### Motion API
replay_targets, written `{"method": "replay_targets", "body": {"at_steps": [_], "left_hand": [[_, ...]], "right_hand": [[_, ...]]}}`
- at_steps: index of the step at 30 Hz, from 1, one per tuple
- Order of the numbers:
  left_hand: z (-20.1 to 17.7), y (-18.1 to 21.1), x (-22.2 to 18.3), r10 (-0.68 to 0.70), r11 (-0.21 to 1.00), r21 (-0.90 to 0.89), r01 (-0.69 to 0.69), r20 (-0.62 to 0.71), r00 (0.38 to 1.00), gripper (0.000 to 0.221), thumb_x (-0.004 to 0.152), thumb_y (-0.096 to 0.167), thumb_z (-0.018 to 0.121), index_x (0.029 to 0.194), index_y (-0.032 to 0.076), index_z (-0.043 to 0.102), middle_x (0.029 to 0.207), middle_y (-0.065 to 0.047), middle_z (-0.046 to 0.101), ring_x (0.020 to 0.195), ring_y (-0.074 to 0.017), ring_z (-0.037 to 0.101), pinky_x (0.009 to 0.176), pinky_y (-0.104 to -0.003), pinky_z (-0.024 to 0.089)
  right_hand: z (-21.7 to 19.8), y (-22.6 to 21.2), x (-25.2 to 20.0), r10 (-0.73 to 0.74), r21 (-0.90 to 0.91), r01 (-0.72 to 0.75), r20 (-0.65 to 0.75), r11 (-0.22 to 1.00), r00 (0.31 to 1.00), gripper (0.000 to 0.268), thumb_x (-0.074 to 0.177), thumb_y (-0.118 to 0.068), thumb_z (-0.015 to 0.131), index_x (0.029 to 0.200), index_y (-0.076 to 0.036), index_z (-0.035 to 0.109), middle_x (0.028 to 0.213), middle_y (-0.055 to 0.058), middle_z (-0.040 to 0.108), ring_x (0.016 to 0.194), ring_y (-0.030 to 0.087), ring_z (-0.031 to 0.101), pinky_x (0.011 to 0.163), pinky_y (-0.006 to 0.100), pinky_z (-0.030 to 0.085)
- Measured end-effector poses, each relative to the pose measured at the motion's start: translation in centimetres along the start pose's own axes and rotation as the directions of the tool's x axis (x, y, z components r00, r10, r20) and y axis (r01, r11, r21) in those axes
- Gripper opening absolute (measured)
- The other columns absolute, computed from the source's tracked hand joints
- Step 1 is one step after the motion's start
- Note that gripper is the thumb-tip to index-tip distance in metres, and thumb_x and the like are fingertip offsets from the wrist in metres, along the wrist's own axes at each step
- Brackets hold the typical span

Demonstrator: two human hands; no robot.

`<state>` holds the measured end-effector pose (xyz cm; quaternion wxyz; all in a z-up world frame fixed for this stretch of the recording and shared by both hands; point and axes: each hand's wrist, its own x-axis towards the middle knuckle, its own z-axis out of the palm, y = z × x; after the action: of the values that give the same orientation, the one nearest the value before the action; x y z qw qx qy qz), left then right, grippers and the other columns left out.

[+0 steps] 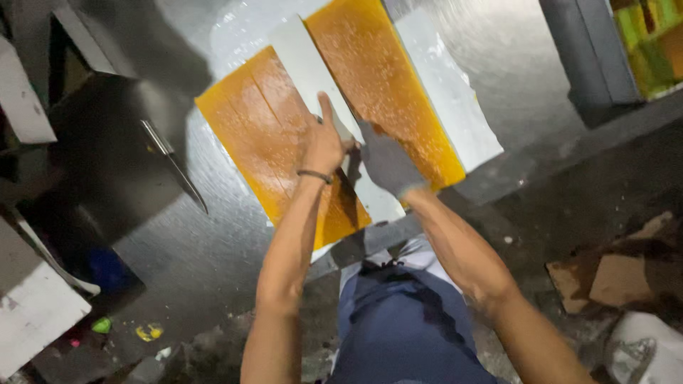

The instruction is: The person uses a knife and a white rectangular guide to cut a large sheet of yellow cake into square portions on a metal table, then transfers the individual cake squares by hand into a nearby tray.

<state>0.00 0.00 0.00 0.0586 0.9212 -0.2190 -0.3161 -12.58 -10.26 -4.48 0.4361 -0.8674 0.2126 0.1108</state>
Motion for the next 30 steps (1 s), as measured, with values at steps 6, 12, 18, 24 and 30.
{"method": "replay_targets", "body": {"at_steps": [6, 12, 18, 24, 30], "left_hand": [[2.7, -1.1, 1.7, 0.07, 0.986, -0.142, -0.088, -0.121, 0.99, 0.139, 0.066, 0.038, 0.099, 0.161, 0.011, 0.002, 0.151, -0.046, 0.021, 0.126, -0.0556, 0.051, 0.107, -0.052, 0.047], [3.0, -1.4, 1.7, 0.019, 0.989, -0.147, -0.028, -0.066, 0.998, 0.137, 0.067, 0.033, 0.096, 0.162, 0.01, 0.0, 0.158, -0.046, 0.013, 0.124, -0.0558, 0.054, 0.103, -0.049, 0.051], [3.8, -1.9, 2.3, 0.095, 0.984, -0.135, -0.112, -0.13, 0.987, 0.143, 0.066, 0.033, 0.1, 0.164, 0.005, -0.001, 0.153, -0.049, 0.017, 0.129, -0.0579, 0.05, 0.111, -0.049, 0.047], [5.4, -3.6, 3.2, 0.187, 0.966, -0.142, -0.217, -0.195, 0.963, 0.141, 0.067, 0.029, 0.102, 0.162, 0.003, 0.001, 0.154, -0.049, 0.016, 0.135, -0.0571, 0.044, 0.114, -0.046, 0.044], [5.4, -3.7, 3.2, 0.281, 0.94, -0.126, -0.316, -0.238, 0.93, 0.141, 0.07, 0.027, 0.104, 0.161, 0.003, 0.0, 0.154, -0.049, 0.012, 0.136, -0.057, 0.042, 0.114, -0.047, 0.042]], "right_hand": [[-1.1, 0.4, -8.5, 0.026, 0.056, -0.027, 0.016, 0.998, 1.0, 0.058, 0.096, -0.012, 0.052, 0.151, -0.002, 0.035, 0.094, 0.035, 0.067, 0.087, 0.051, 0.067, 0.079, 0.06, 0.051], [-1.1, 0.3, -7.9, 0.132, 0.0, -0.132, 0.06, 0.991, 0.989, 0.048, 0.103, -0.018, 0.051, 0.149, -0.008, 0.041, 0.103, 0.032, 0.068, 0.096, 0.05, 0.066, 0.086, 0.059, 0.051], [-1.2, 2.5, -15.0, 0.08, 0.098, -0.086, 0.061, 0.991, 0.995, 0.063, 0.094, -0.011, 0.05, 0.155, -0.008, 0.034, 0.11, 0.035, 0.063, 0.101, 0.05, 0.063, 0.086, 0.059, 0.049], [-2.9, 1.2, -16.6, 0.201, 0.157, -0.224, 0.149, 0.962, 0.968, 0.058, 0.1, -0.018, 0.049, 0.155, -0.01, 0.034, 0.111, 0.031, 0.066, 0.104, 0.047, 0.064, 0.09, 0.056, 0.049], [-2.6, 2.4, -18.9, -0.017, 0.11, 0.021, -0.046, 0.994, 0.999, 0.056, 0.098, -0.015, 0.051, 0.15, -0.002, 0.035, 0.12, 0.033, 0.062, 0.1, 0.048, 0.064, 0.08, 0.056, 0.052]]}}
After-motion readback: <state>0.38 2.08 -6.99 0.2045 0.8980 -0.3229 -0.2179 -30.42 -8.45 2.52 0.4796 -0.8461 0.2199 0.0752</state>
